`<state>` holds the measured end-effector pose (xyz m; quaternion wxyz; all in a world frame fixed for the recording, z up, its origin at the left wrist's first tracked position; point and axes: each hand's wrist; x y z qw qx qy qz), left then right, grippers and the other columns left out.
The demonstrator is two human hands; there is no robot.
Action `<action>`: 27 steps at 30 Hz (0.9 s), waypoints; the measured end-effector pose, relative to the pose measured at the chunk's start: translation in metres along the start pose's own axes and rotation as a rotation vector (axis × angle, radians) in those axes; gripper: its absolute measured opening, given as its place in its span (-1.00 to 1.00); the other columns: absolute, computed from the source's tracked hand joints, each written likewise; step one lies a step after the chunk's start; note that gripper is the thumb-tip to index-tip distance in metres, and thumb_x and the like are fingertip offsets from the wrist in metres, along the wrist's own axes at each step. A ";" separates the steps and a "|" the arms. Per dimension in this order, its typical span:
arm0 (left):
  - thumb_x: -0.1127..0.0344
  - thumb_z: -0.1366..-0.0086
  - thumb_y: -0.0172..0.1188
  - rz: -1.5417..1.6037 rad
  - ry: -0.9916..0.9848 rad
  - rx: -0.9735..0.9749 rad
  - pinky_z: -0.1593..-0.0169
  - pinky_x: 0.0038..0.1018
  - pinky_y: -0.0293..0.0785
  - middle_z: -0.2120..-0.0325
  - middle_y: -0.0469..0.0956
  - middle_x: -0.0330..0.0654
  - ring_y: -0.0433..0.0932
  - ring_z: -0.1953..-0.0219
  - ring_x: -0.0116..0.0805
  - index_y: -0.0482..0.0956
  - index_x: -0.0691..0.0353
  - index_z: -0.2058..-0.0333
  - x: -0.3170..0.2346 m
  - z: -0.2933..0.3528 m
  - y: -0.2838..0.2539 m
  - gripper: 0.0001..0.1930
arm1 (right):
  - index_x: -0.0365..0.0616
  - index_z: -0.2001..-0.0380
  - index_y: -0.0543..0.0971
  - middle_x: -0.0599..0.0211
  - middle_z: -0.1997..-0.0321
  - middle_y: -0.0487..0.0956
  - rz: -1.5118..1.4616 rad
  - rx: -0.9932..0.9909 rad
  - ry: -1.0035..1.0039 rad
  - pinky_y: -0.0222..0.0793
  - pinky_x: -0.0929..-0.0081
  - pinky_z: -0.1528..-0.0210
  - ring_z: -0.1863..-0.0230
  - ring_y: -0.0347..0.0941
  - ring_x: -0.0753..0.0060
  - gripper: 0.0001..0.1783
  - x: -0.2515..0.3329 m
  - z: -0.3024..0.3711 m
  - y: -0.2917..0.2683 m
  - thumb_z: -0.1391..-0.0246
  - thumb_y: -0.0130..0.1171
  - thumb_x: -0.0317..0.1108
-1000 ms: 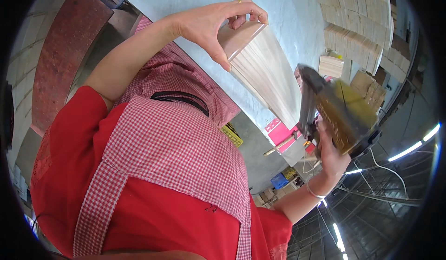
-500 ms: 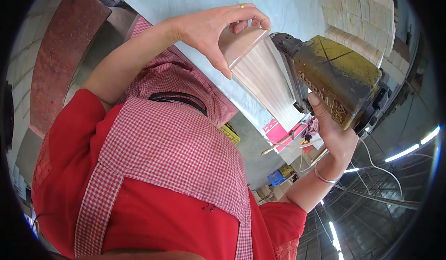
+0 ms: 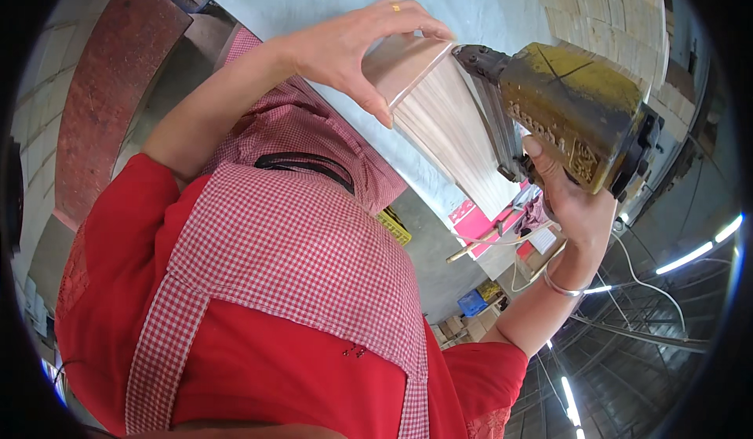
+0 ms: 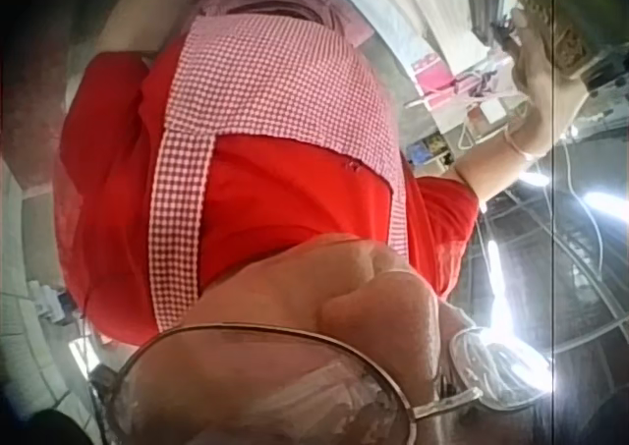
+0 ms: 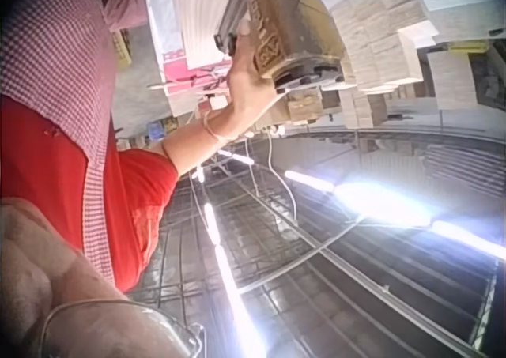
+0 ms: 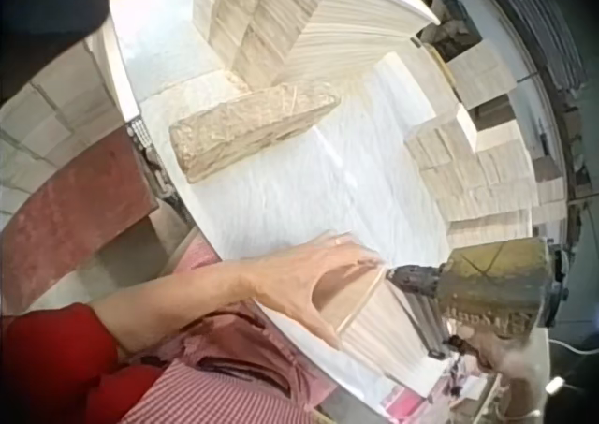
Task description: Assembling wooden boxes by applying glue to the edges and using a pneumatic nail gun to secure the pieces.
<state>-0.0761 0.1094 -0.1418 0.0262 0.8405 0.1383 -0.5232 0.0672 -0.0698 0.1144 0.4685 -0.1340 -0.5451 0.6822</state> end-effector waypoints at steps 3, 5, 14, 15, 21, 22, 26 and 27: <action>0.08 0.27 0.56 -0.180 0.057 -0.094 -0.16 -0.24 0.32 -0.15 0.36 -0.13 0.39 -0.12 -0.18 0.28 0.12 -0.27 -0.003 0.012 0.017 0.05 | -0.28 0.05 0.58 0.24 0.10 0.66 -0.028 -0.045 -0.060 0.48 0.53 0.11 0.16 0.55 0.46 -0.56 -0.002 0.010 0.002 -0.01 0.46 -0.36; 0.12 0.09 0.48 -0.335 0.003 -0.181 -0.23 -0.17 0.28 -0.20 0.35 -0.06 0.36 -0.22 -0.10 0.26 0.18 -0.28 -0.006 0.021 0.033 -0.07 | -0.30 0.04 0.57 0.23 0.09 0.65 -0.116 -0.053 -0.159 0.49 0.50 0.10 0.14 0.56 0.43 -0.52 -0.006 0.011 0.006 0.03 0.48 -0.39; 0.52 -0.14 0.09 -0.521 -0.014 -0.363 -0.22 -0.16 0.27 -0.11 0.44 -0.09 0.42 -0.17 -0.11 0.27 0.22 -0.24 0.002 0.017 0.062 -0.37 | -0.34 0.04 0.54 0.21 0.07 0.63 -0.005 0.040 -0.151 0.48 0.44 0.00 0.11 0.56 0.38 -0.48 -0.022 0.046 0.010 0.11 0.51 -0.51; 0.48 -0.16 0.11 -0.523 -0.009 -0.361 -0.21 -0.17 0.30 -0.11 0.44 -0.06 0.42 -0.17 -0.09 0.27 0.25 -0.24 0.002 0.018 0.062 -0.38 | -0.35 0.05 0.54 0.21 0.07 0.63 0.020 0.032 -0.147 0.48 0.44 0.00 0.11 0.56 0.38 -0.48 -0.021 0.047 0.011 0.11 0.51 -0.51; 0.43 -0.17 0.17 -0.516 -0.017 -0.337 -0.18 -0.18 0.35 -0.09 0.45 0.00 0.42 -0.16 -0.02 0.31 0.30 -0.21 0.000 0.019 0.057 -0.40 | -0.37 0.05 0.53 0.17 0.05 0.62 -0.172 -0.106 -0.018 0.47 0.45 -0.02 0.08 0.55 0.39 -0.46 -0.017 0.057 0.013 0.10 0.52 -0.43; 0.43 -0.17 0.17 -0.520 -0.005 -0.327 -0.18 -0.18 0.35 -0.09 0.45 0.00 0.42 -0.16 -0.02 0.31 0.30 -0.21 0.001 0.019 0.055 -0.40 | -0.37 0.05 0.53 0.17 0.05 0.62 -0.181 -0.119 -0.017 0.47 0.45 -0.02 0.08 0.55 0.39 -0.46 -0.023 0.060 0.014 0.10 0.52 -0.43; 0.48 -0.11 0.23 -0.487 0.022 -0.280 -0.17 -0.19 0.36 -0.04 0.48 0.04 0.41 -0.15 0.04 0.35 0.30 -0.19 0.010 0.011 0.036 -0.39 | -0.28 0.24 0.62 0.52 0.61 0.46 -0.025 -0.404 -0.033 0.05 0.69 0.65 0.69 0.23 0.77 -0.71 -0.053 0.092 0.015 -0.11 0.38 -0.27; 0.50 -0.09 0.26 -0.475 0.045 -0.276 -0.16 -0.20 0.36 -0.01 0.49 0.05 0.42 -0.13 0.05 0.36 0.30 -0.18 0.016 0.008 0.026 -0.38 | -0.29 0.23 0.60 0.48 0.57 0.49 -0.066 -0.456 0.086 0.15 0.66 0.59 0.64 0.30 0.72 -0.70 -0.053 0.099 0.014 -0.11 0.38 -0.29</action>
Point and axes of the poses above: each hand's wrist, its own z-axis away from the middle knuckle, its own y-axis out of the palm, x = y × z
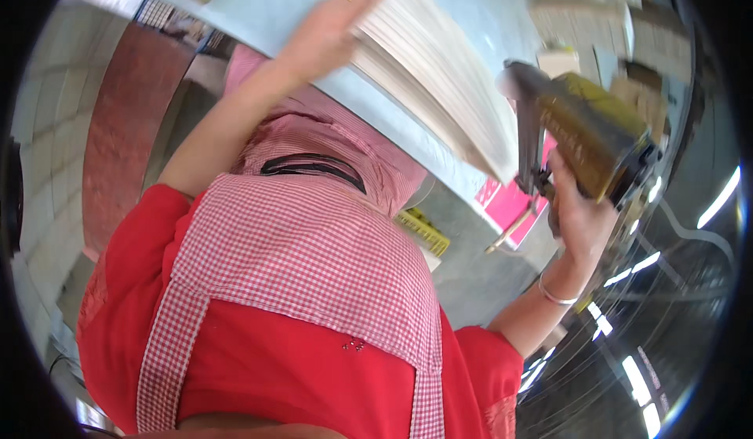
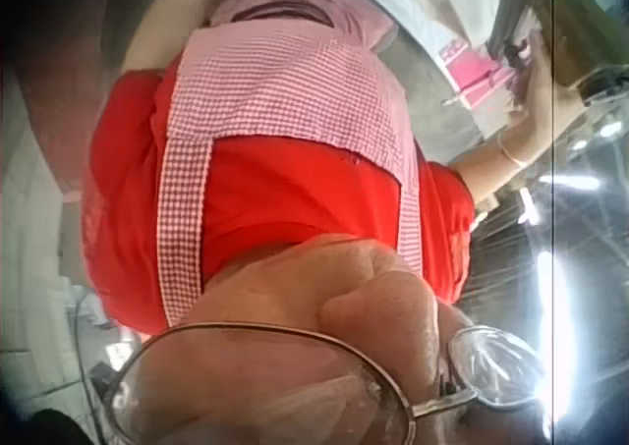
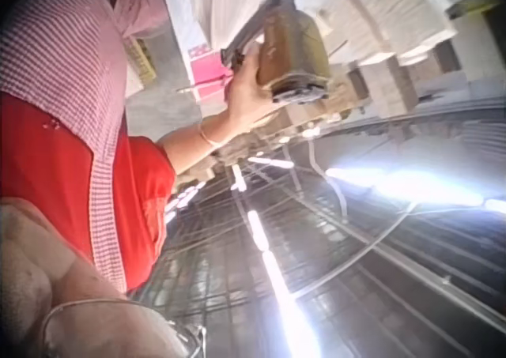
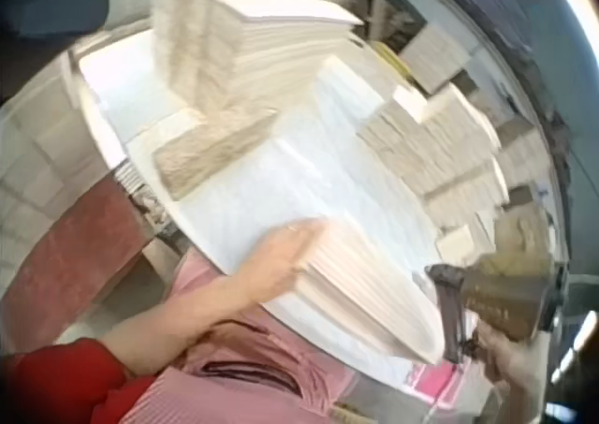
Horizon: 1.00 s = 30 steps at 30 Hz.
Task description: Assembling wooden boxes by applying glue to the edges and using a pneumatic nail gun to secure the pieces.
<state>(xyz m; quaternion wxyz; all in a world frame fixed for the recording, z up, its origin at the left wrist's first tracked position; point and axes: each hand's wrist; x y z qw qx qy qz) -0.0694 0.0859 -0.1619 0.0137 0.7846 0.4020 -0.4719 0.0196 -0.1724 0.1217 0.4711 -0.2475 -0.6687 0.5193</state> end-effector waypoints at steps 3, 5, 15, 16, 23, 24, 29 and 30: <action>0.22 0.02 0.41 0.054 -0.187 -0.132 -0.16 -0.12 0.32 0.04 0.48 0.17 0.42 -0.11 0.08 0.37 0.41 -0.13 0.039 0.001 -0.017 -0.26 | -0.32 0.20 0.57 0.40 0.48 0.56 -0.050 -0.134 0.270 0.35 0.62 0.46 0.54 0.44 0.61 -0.69 -0.014 0.024 -0.014 -0.10 0.38 -0.32; 0.28 0.03 0.42 -0.113 -0.189 -0.239 -0.18 -0.17 0.32 0.04 0.49 0.11 0.43 -0.11 0.01 0.38 0.37 -0.15 0.025 -0.009 -0.033 -0.27 | -0.28 0.29 0.57 0.47 0.58 0.49 -0.210 -0.338 0.254 0.22 0.64 0.57 0.64 0.32 0.66 -0.74 -0.044 0.048 -0.016 -0.15 0.33 -0.28; 0.32 -0.27 0.19 0.803 -0.102 0.940 -0.07 -0.34 0.48 0.06 0.59 -0.05 0.59 0.05 -0.19 0.47 0.30 -0.07 -0.198 0.005 0.077 -0.60 | -0.19 0.45 0.48 0.48 0.63 0.43 -0.696 -0.591 0.494 0.19 0.63 0.61 0.68 0.30 0.66 -0.70 -0.120 0.154 0.043 -0.28 0.19 -0.22; 0.33 -0.27 0.19 0.849 -0.036 1.002 -0.08 -0.34 0.48 0.06 0.59 -0.03 0.60 0.05 -0.18 0.45 0.32 -0.09 -0.210 0.014 0.101 -0.58 | -0.20 0.44 0.48 0.47 0.63 0.43 -0.747 -0.574 0.509 0.20 0.63 0.61 0.68 0.30 0.65 -0.70 -0.124 0.159 0.053 -0.28 0.18 -0.22; 0.36 -0.25 0.22 0.868 -0.481 1.330 -0.10 -0.33 0.49 0.05 0.59 0.08 0.60 0.00 -0.11 0.42 0.45 -0.09 -0.258 0.038 0.169 -0.53 | -0.23 0.42 0.46 0.45 0.62 0.43 -0.900 -0.634 0.577 0.21 0.63 0.61 0.67 0.33 0.65 -0.70 -0.143 0.174 0.061 -0.29 0.17 -0.22; 0.36 -0.25 0.23 0.939 -0.558 1.321 -0.10 -0.32 0.50 0.05 0.59 0.10 0.60 -0.01 -0.10 0.42 0.47 -0.09 -0.258 0.041 0.175 -0.53 | -0.24 0.42 0.46 0.44 0.61 0.43 -0.906 -0.633 0.569 0.21 0.63 0.61 0.67 0.33 0.65 -0.70 -0.147 0.176 0.061 -0.29 0.17 -0.23; 0.34 -0.25 0.24 0.761 -0.281 1.355 -0.12 -0.35 0.49 0.04 0.58 0.12 0.59 -0.04 -0.12 0.42 0.51 -0.09 -0.277 0.016 0.177 -0.51 | -0.24 0.39 0.45 0.41 0.61 0.42 -0.991 -0.715 0.572 0.22 0.61 0.63 0.67 0.33 0.60 -0.68 -0.174 0.173 0.055 -0.31 0.14 -0.18; 0.29 -0.26 0.25 0.684 -0.214 1.276 -0.15 -0.36 0.45 0.00 0.56 0.13 0.56 -0.08 -0.14 0.40 0.49 -0.11 -0.270 0.013 0.170 -0.48 | -0.24 0.37 0.45 0.41 0.61 0.42 -1.034 -0.745 0.588 0.23 0.60 0.65 0.68 0.32 0.58 -0.66 -0.177 0.174 0.055 -0.32 0.13 -0.16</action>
Point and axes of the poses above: each hand's wrist, its own z-axis away from the middle knuckle, its own y-axis out of the palm, x = y × z
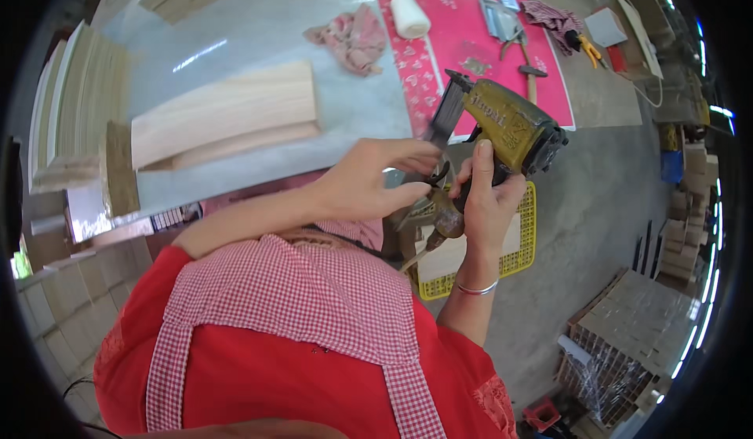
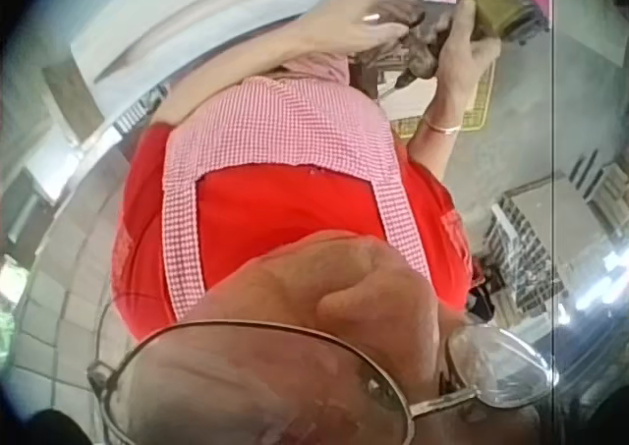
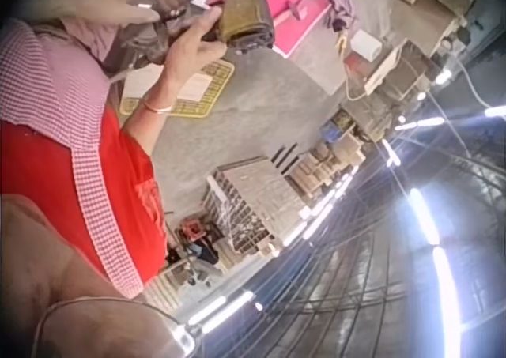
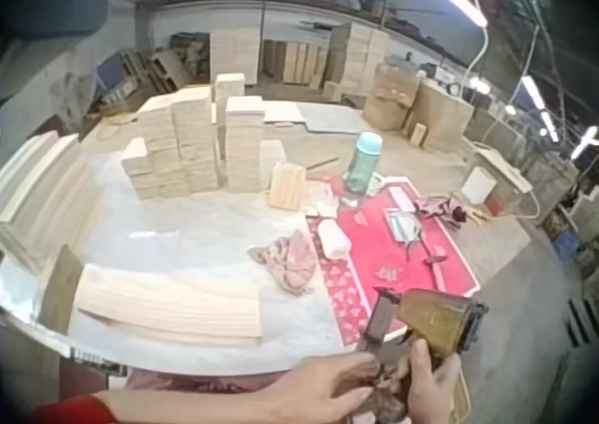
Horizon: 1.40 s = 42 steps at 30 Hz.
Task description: Assembling wooden boxes by applying glue to the edges and using a pneumatic nail gun to secure the pieces.
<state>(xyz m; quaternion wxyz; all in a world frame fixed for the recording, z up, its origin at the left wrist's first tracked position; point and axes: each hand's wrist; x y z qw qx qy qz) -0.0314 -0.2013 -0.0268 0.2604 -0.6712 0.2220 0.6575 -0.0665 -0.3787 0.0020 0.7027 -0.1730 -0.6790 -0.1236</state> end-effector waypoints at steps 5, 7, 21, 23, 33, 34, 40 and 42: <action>-0.01 -0.25 0.29 0.126 -0.384 0.132 -0.14 -0.38 0.41 -0.08 0.49 0.04 0.47 -0.11 -0.27 0.39 0.40 -0.17 0.096 0.015 -0.004 -0.32 | -0.24 0.36 0.46 0.39 0.64 0.42 -0.181 -0.021 0.006 0.26 0.58 0.65 0.68 0.35 0.57 -0.64 -0.001 -0.027 -0.004 -0.32 0.10 -0.12; -0.07 -0.27 0.28 0.265 -0.446 0.403 -0.15 -0.38 0.39 -0.11 0.45 -0.02 0.43 -0.12 -0.32 0.35 0.38 -0.21 0.095 0.018 0.002 -0.27 | -0.25 0.35 0.50 0.34 0.65 0.46 -0.121 0.035 0.056 0.28 0.59 0.65 0.67 0.40 0.53 -0.62 -0.014 -0.052 -0.012 -0.31 0.11 -0.09; 0.06 -0.36 0.22 0.799 -0.709 0.400 0.22 -0.63 0.50 0.19 0.56 -0.20 0.53 0.29 -0.51 0.32 0.20 -0.12 0.078 0.001 -0.016 -0.50 | -0.33 0.54 0.61 0.06 0.67 0.52 0.970 -0.019 -0.313 0.33 0.27 0.50 0.61 0.51 0.08 -0.62 -0.076 -0.203 -0.044 -0.10 0.28 -0.16; 0.05 -0.36 0.22 0.790 -0.719 0.403 0.25 -0.64 0.48 0.25 0.53 -0.23 0.50 0.33 -0.54 0.33 0.20 -0.10 0.082 0.000 -0.013 -0.51 | -0.27 0.47 0.65 0.06 0.60 0.56 0.884 -0.057 -0.468 0.37 0.26 0.45 0.54 0.53 0.05 -0.69 -0.076 -0.246 -0.034 -0.05 0.32 -0.19; 0.01 -0.32 0.26 0.622 -0.651 0.441 0.45 -0.70 0.25 0.52 0.26 -0.40 0.27 0.48 -0.68 0.35 0.24 0.01 0.106 0.000 -0.013 -0.52 | -0.19 0.39 0.70 -0.01 0.40 0.65 1.264 0.119 -0.482 0.53 0.18 0.20 0.30 0.62 -0.02 -0.78 -0.126 -0.374 -0.004 0.10 0.36 -0.28; 0.01 -0.32 0.26 0.624 -0.650 0.441 0.45 -0.70 0.25 0.52 0.26 -0.40 0.27 0.48 -0.68 0.35 0.24 0.01 0.107 0.000 -0.013 -0.52 | -0.19 0.41 0.71 -0.06 0.39 0.65 1.237 0.160 -0.374 0.53 0.15 0.18 0.28 0.61 -0.07 -0.81 -0.127 -0.378 -0.007 0.10 0.33 -0.31; 0.03 -0.30 0.29 0.727 -0.727 0.386 0.46 -0.73 0.29 0.49 0.35 -0.37 0.34 0.46 -0.69 0.35 0.22 0.06 0.086 0.000 -0.012 -0.54 | -0.22 0.45 0.69 -0.08 0.38 0.64 1.125 0.117 -0.273 0.53 0.19 0.17 0.28 0.61 -0.08 -0.82 -0.126 -0.382 -0.024 0.06 0.23 -0.34; 0.03 -0.29 0.29 0.747 -0.742 0.371 0.46 -0.74 0.31 0.48 0.37 -0.36 0.36 0.46 -0.69 0.35 0.21 0.06 0.087 -0.001 -0.010 -0.54 | -0.25 0.46 0.69 -0.06 0.44 0.65 1.126 0.040 -0.328 0.54 0.25 0.20 0.33 0.64 0.02 -0.80 -0.127 -0.366 -0.030 0.03 0.21 -0.33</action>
Point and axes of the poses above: each hand's wrist, its own z-axis away from the middle knuckle, its own y-axis out of the palm, x = y × z
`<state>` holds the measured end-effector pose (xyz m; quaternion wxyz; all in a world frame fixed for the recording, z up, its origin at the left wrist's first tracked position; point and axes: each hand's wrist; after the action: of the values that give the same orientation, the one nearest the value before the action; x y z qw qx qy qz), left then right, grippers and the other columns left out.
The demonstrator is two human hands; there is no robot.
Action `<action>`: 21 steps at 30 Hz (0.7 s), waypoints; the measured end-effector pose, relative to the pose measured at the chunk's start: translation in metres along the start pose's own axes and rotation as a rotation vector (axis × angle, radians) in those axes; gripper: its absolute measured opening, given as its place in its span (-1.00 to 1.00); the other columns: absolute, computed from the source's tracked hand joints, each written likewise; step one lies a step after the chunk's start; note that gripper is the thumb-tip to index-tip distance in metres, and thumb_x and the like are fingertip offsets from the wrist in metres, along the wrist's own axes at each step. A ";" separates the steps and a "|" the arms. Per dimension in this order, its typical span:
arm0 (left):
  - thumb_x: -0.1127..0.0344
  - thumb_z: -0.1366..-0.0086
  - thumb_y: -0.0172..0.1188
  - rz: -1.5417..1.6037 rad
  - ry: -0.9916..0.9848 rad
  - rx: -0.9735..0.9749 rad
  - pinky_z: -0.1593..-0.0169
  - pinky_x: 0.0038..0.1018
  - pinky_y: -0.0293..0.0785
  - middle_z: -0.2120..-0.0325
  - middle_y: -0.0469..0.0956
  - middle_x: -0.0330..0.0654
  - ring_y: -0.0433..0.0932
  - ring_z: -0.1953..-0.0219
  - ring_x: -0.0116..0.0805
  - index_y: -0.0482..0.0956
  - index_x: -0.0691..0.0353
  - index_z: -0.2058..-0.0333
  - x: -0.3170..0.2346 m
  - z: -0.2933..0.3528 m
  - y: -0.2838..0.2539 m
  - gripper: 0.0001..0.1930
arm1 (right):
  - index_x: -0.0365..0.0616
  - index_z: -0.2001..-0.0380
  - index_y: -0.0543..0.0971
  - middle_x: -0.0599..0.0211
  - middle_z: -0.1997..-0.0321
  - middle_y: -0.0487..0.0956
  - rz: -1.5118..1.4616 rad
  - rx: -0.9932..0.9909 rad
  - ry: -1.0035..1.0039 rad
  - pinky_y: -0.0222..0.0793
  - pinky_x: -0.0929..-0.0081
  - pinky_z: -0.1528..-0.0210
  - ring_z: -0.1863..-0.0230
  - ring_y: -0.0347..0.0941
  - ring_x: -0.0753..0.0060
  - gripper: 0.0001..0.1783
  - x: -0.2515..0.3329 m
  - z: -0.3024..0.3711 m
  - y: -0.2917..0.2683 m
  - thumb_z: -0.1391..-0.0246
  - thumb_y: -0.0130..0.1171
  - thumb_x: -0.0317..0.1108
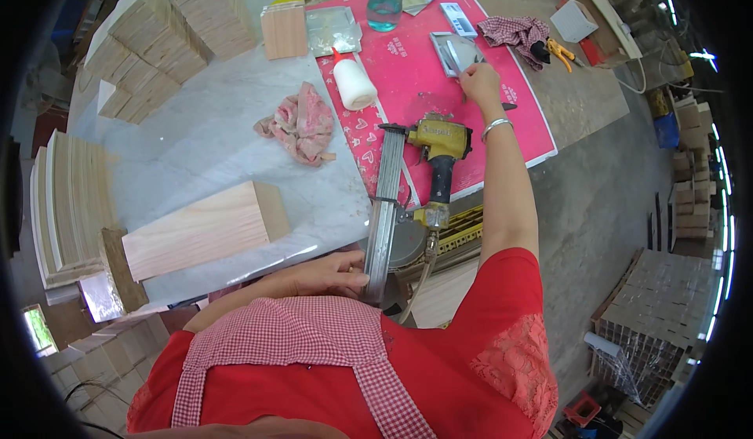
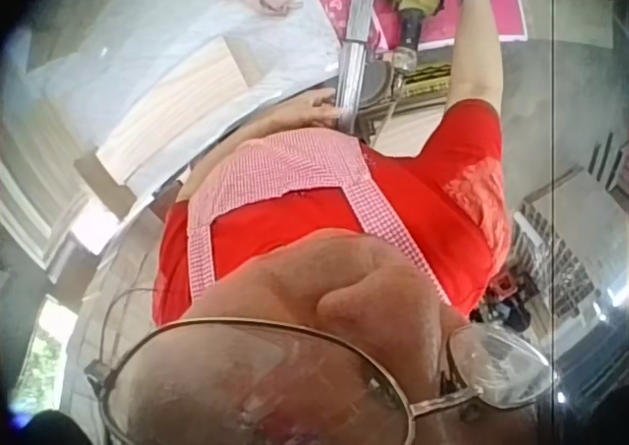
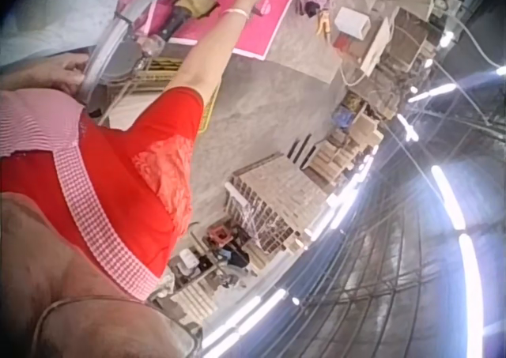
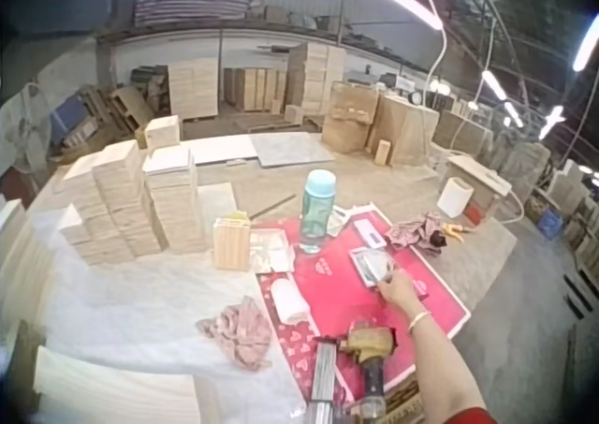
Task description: Assembling wooden boxes by applying glue to the edges and using a pneumatic nail gun to secure the pieces.
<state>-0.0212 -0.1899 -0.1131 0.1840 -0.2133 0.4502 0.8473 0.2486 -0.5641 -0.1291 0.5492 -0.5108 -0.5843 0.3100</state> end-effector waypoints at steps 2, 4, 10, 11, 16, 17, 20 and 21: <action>0.03 -0.29 0.30 -0.052 0.021 0.017 0.45 -0.72 0.35 0.44 0.42 -0.32 0.40 0.45 -0.66 0.34 0.21 0.02 0.006 -0.009 -0.009 -0.51 | -0.25 0.39 0.69 0.07 0.45 0.66 -0.144 -0.035 0.005 0.49 0.36 0.25 0.36 0.63 0.21 -0.80 -0.006 0.018 -0.019 0.01 0.24 -0.33; 0.03 -0.28 0.31 -0.023 0.031 -0.005 0.44 -0.72 0.37 0.42 0.45 -0.31 0.42 0.44 -0.64 0.33 0.21 0.00 0.014 -0.004 -0.010 -0.50 | -0.28 0.26 0.68 0.25 0.44 0.67 -0.437 -0.082 0.041 0.43 0.52 0.31 0.40 0.56 0.50 -0.77 0.026 0.055 -0.040 -0.04 0.25 -0.36; 0.03 -0.30 0.28 -0.047 0.062 -0.021 0.11 -0.58 0.51 0.23 0.50 -0.25 0.52 0.28 -0.52 0.30 0.22 -0.18 0.010 -0.003 -0.001 -0.39 | -0.30 0.07 0.62 0.39 0.45 0.55 -0.740 -0.010 0.069 0.32 0.57 0.39 0.46 0.39 0.63 -0.72 0.116 0.216 -0.043 -0.14 0.17 -0.49; 0.03 -0.30 0.28 -0.040 0.064 -0.023 0.11 -0.58 0.51 0.23 0.50 -0.25 0.52 0.28 -0.52 0.30 0.22 -0.18 0.012 -0.004 -0.001 -0.39 | -0.31 0.08 0.62 0.33 0.47 0.54 -0.713 -0.017 0.062 0.32 0.53 0.39 0.47 0.40 0.56 -0.73 0.125 0.230 -0.041 -0.15 0.16 -0.49; 0.03 -0.28 0.30 0.003 0.078 -0.012 0.06 -0.53 0.50 0.22 0.54 -0.24 0.54 0.21 -0.52 0.25 0.23 -0.23 0.019 -0.005 0.002 -0.32 | -0.32 0.12 0.63 0.13 0.43 0.55 -0.571 -0.044 0.051 0.37 0.44 0.36 0.45 0.49 0.33 -0.75 0.136 0.246 -0.033 -0.14 0.15 -0.48; 0.03 -0.28 0.31 0.006 0.085 -0.006 0.06 -0.53 0.50 0.22 0.53 -0.23 0.54 0.20 -0.52 0.23 0.23 -0.24 0.021 -0.005 0.002 -0.31 | -0.32 0.12 0.63 0.13 0.43 0.55 -0.572 -0.044 0.047 0.37 0.44 0.36 0.45 0.49 0.33 -0.75 0.136 0.247 -0.030 -0.14 0.15 -0.48; 0.03 -0.27 0.31 -0.008 0.100 -0.013 0.07 -0.53 0.50 0.21 0.53 -0.22 0.53 0.17 -0.52 0.22 0.24 -0.25 0.024 -0.004 0.002 -0.28 | -0.33 0.13 0.63 0.07 0.42 0.56 -0.541 -0.080 0.007 0.39 0.38 0.34 0.45 0.51 0.24 -0.75 0.133 0.248 -0.023 -0.13 0.14 -0.49; 0.03 -0.27 0.32 -0.026 0.104 -0.023 0.07 -0.54 0.49 0.21 0.53 -0.21 0.53 0.16 -0.51 0.21 0.25 -0.26 0.024 -0.003 0.001 -0.28 | -0.33 0.13 0.63 0.07 0.42 0.56 -0.540 -0.079 0.005 0.39 0.38 0.34 0.45 0.51 0.24 -0.75 0.133 0.248 -0.021 -0.13 0.14 -0.49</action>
<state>-0.0410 -0.1905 -0.1266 0.1687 -0.2648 0.4465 0.8379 0.0219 -0.3963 -0.1172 0.5930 -0.3580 -0.7098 0.1281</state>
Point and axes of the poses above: each hand's wrist, its own z-axis away from the middle knuckle, its own y-axis out of the palm, x = y × z
